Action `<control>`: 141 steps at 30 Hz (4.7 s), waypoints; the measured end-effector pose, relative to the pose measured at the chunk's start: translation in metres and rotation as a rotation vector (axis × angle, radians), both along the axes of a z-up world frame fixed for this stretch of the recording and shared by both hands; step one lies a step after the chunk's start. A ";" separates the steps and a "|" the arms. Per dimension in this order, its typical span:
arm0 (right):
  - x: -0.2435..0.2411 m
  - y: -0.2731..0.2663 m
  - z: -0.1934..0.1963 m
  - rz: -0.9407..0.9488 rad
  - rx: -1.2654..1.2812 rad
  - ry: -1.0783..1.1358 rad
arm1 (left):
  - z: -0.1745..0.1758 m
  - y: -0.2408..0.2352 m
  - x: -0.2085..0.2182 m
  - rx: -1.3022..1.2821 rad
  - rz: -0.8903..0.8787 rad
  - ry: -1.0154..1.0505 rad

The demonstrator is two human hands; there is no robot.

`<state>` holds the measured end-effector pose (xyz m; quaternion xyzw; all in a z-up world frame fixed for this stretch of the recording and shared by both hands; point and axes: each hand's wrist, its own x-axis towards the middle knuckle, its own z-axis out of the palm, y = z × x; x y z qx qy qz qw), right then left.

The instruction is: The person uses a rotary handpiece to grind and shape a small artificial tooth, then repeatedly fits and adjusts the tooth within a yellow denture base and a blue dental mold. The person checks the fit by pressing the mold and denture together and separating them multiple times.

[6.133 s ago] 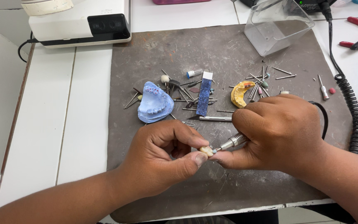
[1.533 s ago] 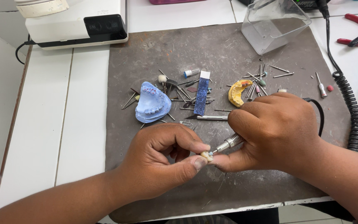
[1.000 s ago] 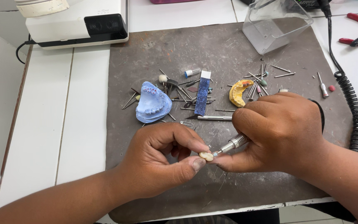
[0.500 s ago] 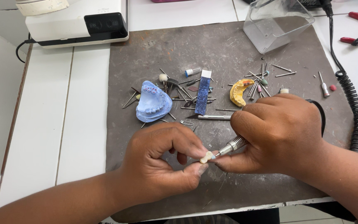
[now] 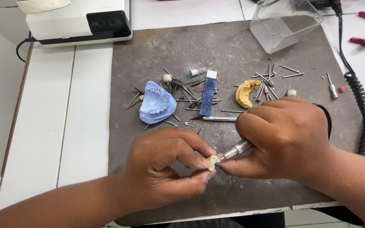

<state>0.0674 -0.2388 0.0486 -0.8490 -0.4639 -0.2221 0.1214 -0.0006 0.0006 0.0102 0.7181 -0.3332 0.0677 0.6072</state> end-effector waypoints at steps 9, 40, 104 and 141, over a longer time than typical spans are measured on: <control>0.000 0.001 -0.001 0.005 0.020 -0.004 | 0.001 -0.002 -0.003 0.007 0.067 -0.058; -0.003 0.002 -0.006 -0.022 -0.014 0.085 | 0.002 -0.001 -0.006 0.093 0.089 -0.137; 0.064 -0.032 -0.002 -0.409 0.134 0.437 | -0.018 0.015 0.053 -0.234 0.212 0.119; 0.038 -0.014 0.001 0.036 0.163 0.183 | -0.014 0.009 0.027 -0.600 -0.187 0.930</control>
